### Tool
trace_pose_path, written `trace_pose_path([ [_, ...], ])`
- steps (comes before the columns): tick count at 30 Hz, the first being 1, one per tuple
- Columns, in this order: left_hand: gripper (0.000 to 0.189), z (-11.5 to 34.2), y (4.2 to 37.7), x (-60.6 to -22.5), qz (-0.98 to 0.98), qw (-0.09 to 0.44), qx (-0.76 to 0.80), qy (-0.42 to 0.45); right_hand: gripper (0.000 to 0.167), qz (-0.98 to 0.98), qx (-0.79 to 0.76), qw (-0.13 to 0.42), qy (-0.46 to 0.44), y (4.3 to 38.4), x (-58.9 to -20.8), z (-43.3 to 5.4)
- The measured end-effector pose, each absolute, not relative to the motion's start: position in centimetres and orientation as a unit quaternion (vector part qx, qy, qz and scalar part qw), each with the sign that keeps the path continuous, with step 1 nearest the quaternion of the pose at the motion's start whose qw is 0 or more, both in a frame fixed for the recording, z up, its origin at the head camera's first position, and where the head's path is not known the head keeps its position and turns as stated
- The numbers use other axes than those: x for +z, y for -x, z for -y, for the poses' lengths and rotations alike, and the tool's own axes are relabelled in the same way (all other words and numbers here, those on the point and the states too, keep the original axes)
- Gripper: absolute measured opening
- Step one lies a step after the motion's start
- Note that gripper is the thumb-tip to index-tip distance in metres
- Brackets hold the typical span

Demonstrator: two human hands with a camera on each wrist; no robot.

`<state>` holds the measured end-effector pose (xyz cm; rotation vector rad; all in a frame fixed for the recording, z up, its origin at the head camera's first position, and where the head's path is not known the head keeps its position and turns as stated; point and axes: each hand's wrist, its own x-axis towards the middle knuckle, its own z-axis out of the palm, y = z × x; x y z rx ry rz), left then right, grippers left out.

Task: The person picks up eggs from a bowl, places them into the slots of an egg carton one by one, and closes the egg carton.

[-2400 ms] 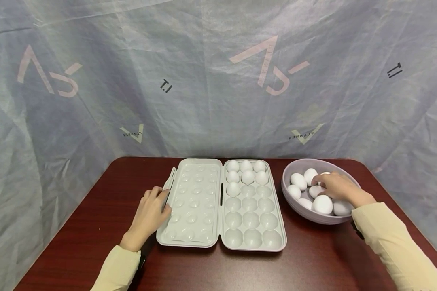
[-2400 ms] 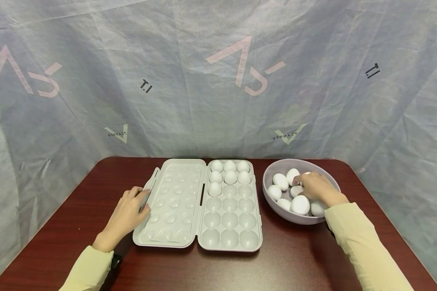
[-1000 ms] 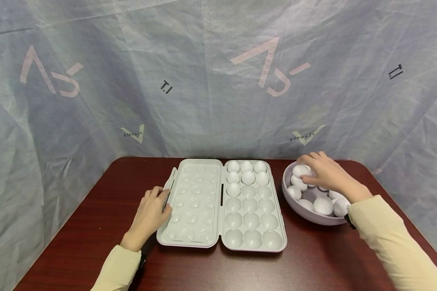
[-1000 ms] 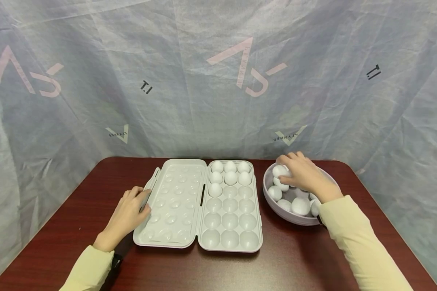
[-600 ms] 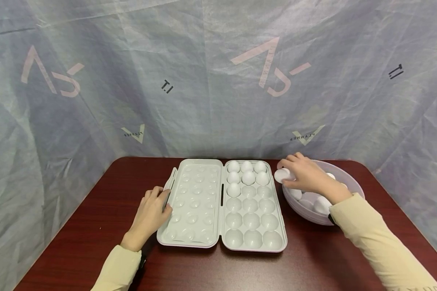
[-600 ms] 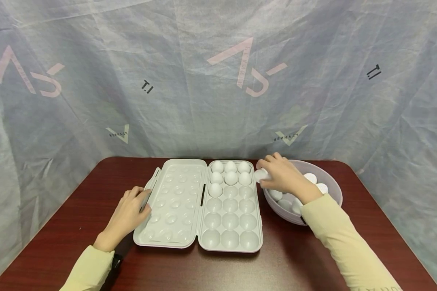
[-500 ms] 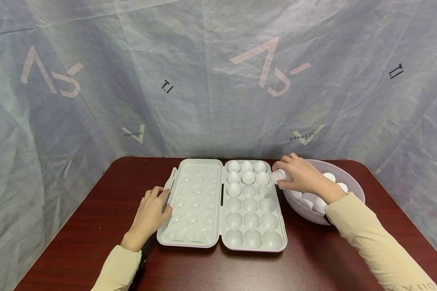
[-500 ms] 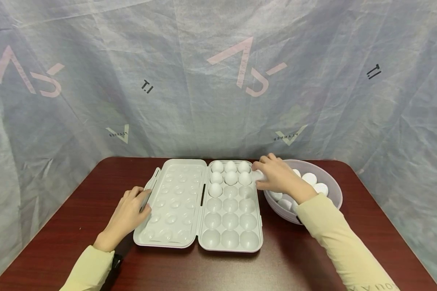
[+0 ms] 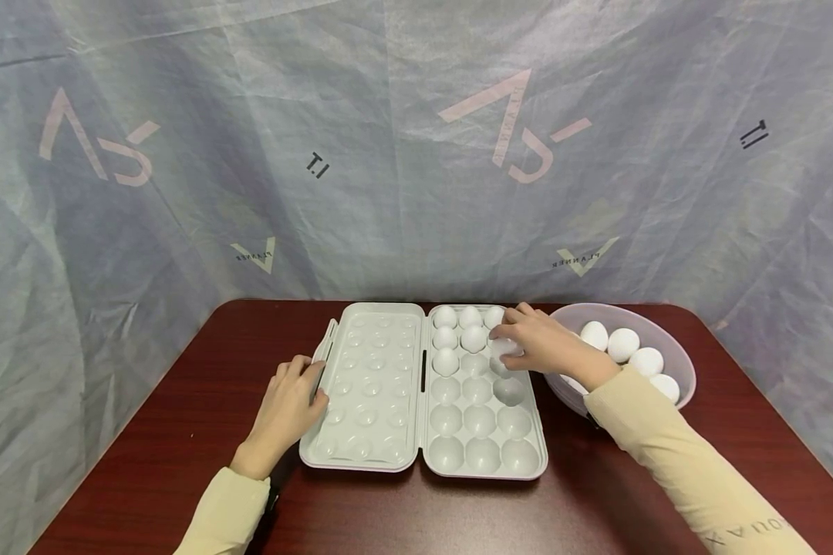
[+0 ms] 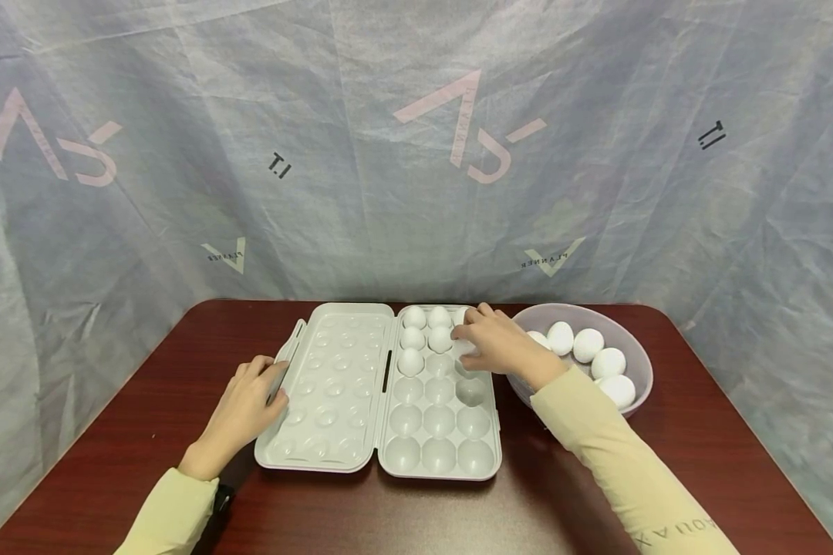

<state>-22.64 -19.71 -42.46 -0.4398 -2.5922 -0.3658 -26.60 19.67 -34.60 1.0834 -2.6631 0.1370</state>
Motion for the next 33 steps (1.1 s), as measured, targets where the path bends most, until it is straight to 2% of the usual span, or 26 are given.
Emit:
trace_pose_path([
  [5, 0.036, 19.7, 22.6, -42.4, 0.948, 0.241, -0.135, 0.161, 0.035, 0.918, 0.048, 0.124, -0.373, 27.0, -35.2, -18.9],
  [10, 0.036, 19.7, 22.6, -42.4, 0.947, 0.243, -0.134, 0.161, 0.032, 0.919, 0.051, 0.109, -0.376, 27.3, -35.6, -18.1],
  [19, 0.036, 19.6, 22.5, -42.4, 0.948, 0.241, -0.137, 0.158, 0.027, 0.9, 0.028, 0.136, -0.413, 27.7, -36.4, -17.0],
  [33, 0.036, 19.7, 22.6, -42.6, 0.948, 0.241, -0.133, 0.158, 0.028, 0.904, -0.013, 0.107, -0.415, 28.0, -37.5, -15.6],
])
